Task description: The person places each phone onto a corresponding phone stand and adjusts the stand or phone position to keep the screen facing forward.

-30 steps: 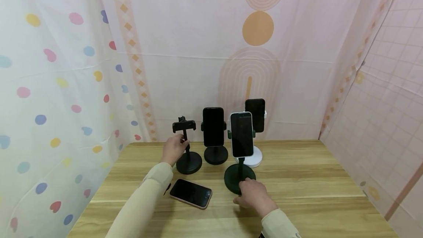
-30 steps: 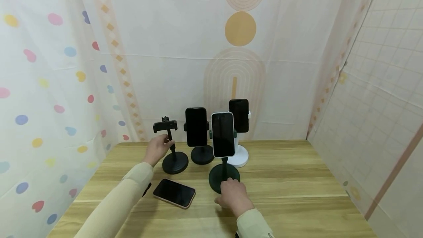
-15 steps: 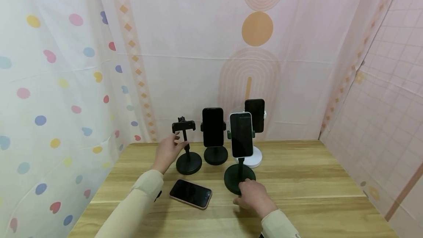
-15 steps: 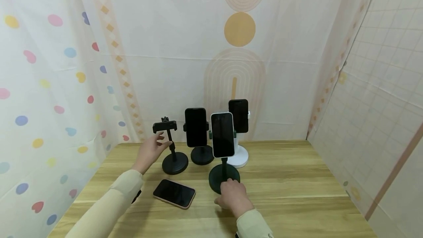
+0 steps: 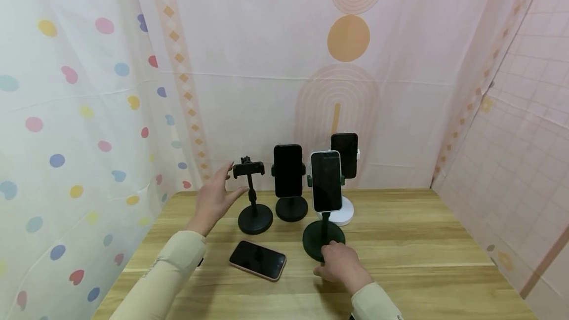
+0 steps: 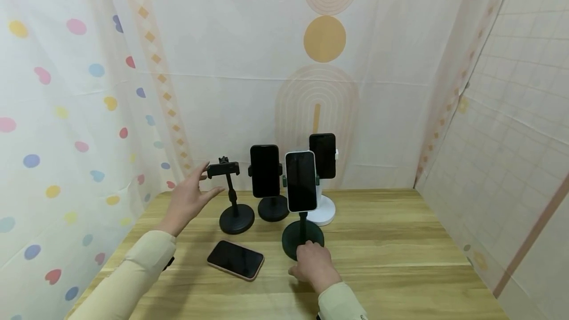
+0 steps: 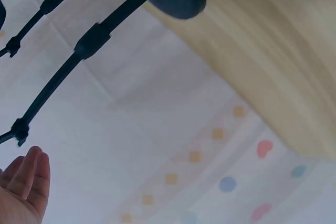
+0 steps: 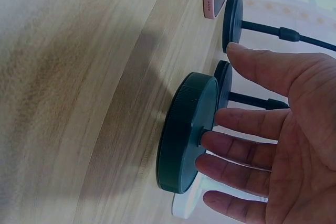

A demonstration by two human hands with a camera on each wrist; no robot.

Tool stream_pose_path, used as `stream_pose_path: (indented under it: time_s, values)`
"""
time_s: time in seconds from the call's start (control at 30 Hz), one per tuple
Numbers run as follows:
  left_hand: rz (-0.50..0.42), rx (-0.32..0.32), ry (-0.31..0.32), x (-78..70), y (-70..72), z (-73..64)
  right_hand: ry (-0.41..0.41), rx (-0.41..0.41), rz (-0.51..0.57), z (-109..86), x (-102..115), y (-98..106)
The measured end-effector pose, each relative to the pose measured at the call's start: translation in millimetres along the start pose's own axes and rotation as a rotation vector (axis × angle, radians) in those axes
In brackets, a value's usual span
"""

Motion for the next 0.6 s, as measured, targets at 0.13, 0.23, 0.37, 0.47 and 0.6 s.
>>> stream_pose_path:
  time_s: [0.13, 0.23, 0.37, 0.47, 0.6]
  values:
    - [0.067, -0.040, -0.126, -7.4, 7.0, 1.9, 0.002, 0.005, -0.006, 0.3, 1.3, -0.9]
    - [0.093, -0.063, -0.231, -15.1, 10.6, 5.6, 0.001, 0.005, -0.005, 0.4, 1.0, -1.8]
    - [0.134, -0.077, -0.315, -23.3, 13.9, 11.5, 0.001, 0.000, -0.002, -0.6, 1.7, -1.7]
    - [0.188, -0.066, -0.341, -27.6, 14.5, 16.0, 0.010, -0.014, 0.002, -1.5, 3.0, -0.9]
    - [0.227, -0.063, -0.367, -32.3, 13.8, 19.7, 0.024, -0.028, 0.009, -0.8, 3.5, -1.0]
Point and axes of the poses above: each hand's wrist, its own z-axis towards the middle knuckle, its own y-axis out of the back of the hand, x = y × z, the point moved 3 cm from there along z, towards the middle knuckle, and after that the axes turned 15 degrees about y, right-handed, at the moved point
